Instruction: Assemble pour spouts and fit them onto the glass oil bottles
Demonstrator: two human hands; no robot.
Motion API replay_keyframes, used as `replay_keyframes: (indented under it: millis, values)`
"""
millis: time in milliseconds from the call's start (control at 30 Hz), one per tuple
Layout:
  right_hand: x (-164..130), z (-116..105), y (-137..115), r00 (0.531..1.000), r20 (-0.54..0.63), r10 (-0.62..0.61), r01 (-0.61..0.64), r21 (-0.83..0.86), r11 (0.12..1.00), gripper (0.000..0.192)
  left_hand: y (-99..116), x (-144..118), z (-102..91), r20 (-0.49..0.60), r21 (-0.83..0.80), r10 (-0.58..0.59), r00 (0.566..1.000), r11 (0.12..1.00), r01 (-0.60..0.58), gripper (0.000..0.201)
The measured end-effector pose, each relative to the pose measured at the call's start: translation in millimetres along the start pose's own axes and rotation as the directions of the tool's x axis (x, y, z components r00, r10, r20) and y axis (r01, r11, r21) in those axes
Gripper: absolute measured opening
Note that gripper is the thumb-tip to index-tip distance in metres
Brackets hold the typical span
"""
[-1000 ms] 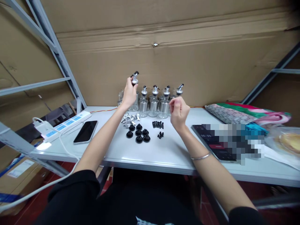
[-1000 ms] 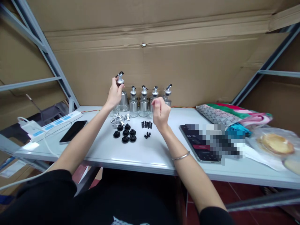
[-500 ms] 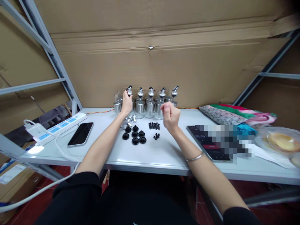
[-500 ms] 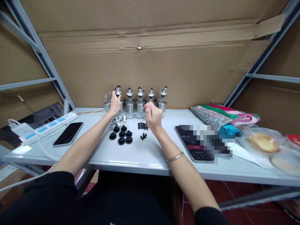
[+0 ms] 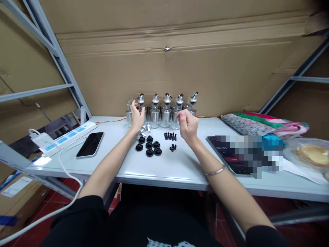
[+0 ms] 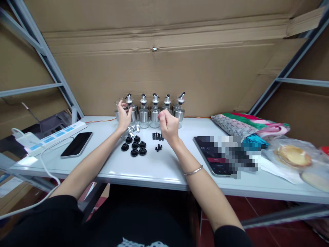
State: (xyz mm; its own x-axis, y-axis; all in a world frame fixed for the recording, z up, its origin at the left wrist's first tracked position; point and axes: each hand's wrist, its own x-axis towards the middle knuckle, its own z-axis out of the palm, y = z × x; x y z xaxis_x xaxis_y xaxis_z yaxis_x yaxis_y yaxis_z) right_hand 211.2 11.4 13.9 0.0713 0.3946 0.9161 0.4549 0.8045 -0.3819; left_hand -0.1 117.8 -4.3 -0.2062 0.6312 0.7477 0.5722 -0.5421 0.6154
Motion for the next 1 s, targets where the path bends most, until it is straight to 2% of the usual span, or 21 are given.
replay_keyframes:
  millis: [33,67,100,133,200,267,367,467,600,767,867,900,933,1000]
  values:
    - [0,0,0,1.000,0.003,0.000,0.000,-0.001,1.000,0.038,4,-6,-3.1,-0.029,0.043,0.016,0.999,0.999,-0.015,0.052]
    - [0,-1,-1,1.000,0.005,0.000,0.000,-0.001,1.000,0.038,7,-12,-6.3,-0.012,0.121,0.037,0.999,0.992,-0.035,0.046]
    - [0,-1,-1,1.000,0.008,0.000,0.000,0.002,1.000,0.038,11,-17,-9.7,0.066,0.221,0.060,0.996,0.973,-0.073,0.039]
    - [-1,-1,-1,1.000,0.013,-0.002,0.002,0.007,1.000,0.038,15,-21,-13.0,0.200,0.323,0.075,0.977,0.936,-0.138,0.032]
    - [-1,-1,-1,1.000,0.026,-0.010,0.009,0.021,1.000,0.038,20,-29,-18.7,0.474,0.432,0.068,0.878,0.851,-0.299,0.024]
    - [-2,-1,0,0.999,0.039,-0.020,0.019,0.030,0.999,0.037,22,-36,-22.5,0.608,0.444,0.044,0.793,0.809,-0.385,0.019]
    - [-3,-1,1,0.998,0.063,-0.015,0.014,0.017,1.000,0.036,21,-41,-24.5,0.679,0.460,-0.005,0.734,0.782,-0.420,0.016]
    - [-4,0,3,0.994,0.106,-0.004,0.004,-0.003,1.000,0.036,22,-38,-26.2,0.707,0.475,-0.041,0.706,0.767,-0.431,0.018]
    - [-4,-1,4,0.990,0.141,0.007,-0.003,-0.029,1.000,0.037,31,-31,-31.0,0.696,0.467,-0.024,0.718,0.774,-0.427,0.020]
    - [-2,-2,8,0.978,0.196,0.071,-0.045,-0.132,0.990,0.027,51,-35,-34.4,0.612,0.418,0.079,0.787,0.812,-0.407,0.027]
    - [-2,1,10,0.930,0.358,0.088,-0.029,-0.167,0.986,0.011,59,-44,-33.3,0.505,0.264,0.229,0.832,0.877,-0.401,0.028]
    - [-3,2,10,0.907,0.414,0.075,-0.012,-0.153,0.988,0.011,61,-48,-32.6,0.468,0.189,0.269,0.842,0.900,-0.393,0.026]
    - [-3,3,9,0.890,0.452,0.053,0.007,-0.129,0.992,0.013,63,-52,-31.7,0.436,0.114,0.290,0.852,0.921,-0.372,0.024]
    - [-5,6,4,0.888,0.460,0.002,0.039,-0.079,0.996,0.014,67,-57,-29.9,0.376,-0.029,0.274,0.885,0.958,-0.284,0.020]
